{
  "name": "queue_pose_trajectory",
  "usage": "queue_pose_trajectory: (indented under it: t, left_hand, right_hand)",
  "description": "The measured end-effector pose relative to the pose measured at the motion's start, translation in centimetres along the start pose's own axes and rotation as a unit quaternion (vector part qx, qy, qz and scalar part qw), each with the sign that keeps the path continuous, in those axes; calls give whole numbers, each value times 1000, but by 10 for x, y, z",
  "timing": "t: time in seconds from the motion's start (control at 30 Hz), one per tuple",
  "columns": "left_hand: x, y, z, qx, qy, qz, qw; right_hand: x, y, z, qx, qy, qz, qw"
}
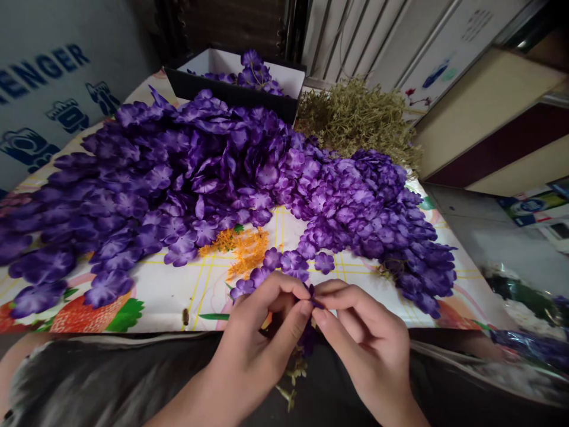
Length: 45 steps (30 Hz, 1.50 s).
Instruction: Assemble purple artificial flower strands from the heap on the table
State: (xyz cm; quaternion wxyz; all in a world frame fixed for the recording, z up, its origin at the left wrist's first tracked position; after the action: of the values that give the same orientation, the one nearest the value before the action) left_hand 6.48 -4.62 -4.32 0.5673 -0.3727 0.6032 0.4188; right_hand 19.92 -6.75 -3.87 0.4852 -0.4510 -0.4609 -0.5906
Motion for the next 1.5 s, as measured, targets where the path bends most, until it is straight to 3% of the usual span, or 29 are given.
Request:
queue_pose_trajectory:
  t: [0.2, 0.33, 0.5, 0.73, 1.27, 1.5]
  left_hand:
    - [-1, 0, 0, 8, 5, -3, 1000]
    - [1, 0, 2, 10, 51, -72, 996]
    - [3, -1, 3, 19, 85, -132, 987]
    - [6, -1, 3, 28, 99, -160, 982]
    - [12, -3, 7, 59, 138, -269, 951]
    - [12, -4, 6, 64, 142, -276, 948]
  right_hand:
    - [1, 3, -4, -51, 39, -83, 994]
    - [6, 2, -4, -41, 98, -120, 987]
    - [7, 2, -5, -43, 97, -133, 985]
    - [5, 2, -5, -34, 102, -140, 984]
    - [13, 0, -1, 1, 207, -193, 959]
    - [11, 3, -1, -1, 204, -200, 958]
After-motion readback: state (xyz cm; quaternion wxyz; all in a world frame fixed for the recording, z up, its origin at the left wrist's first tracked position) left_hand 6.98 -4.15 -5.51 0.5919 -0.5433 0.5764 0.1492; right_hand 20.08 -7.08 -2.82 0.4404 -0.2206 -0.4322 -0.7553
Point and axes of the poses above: each hand's wrist, its own z-axis towards the middle knuckle, its own y-axis out of the back of the hand, x = y × z, the point moved 3 cm from there along z, towards the middle knuckle, and after that the axes turned 5 degrees about -y, right-handed, at the moved point
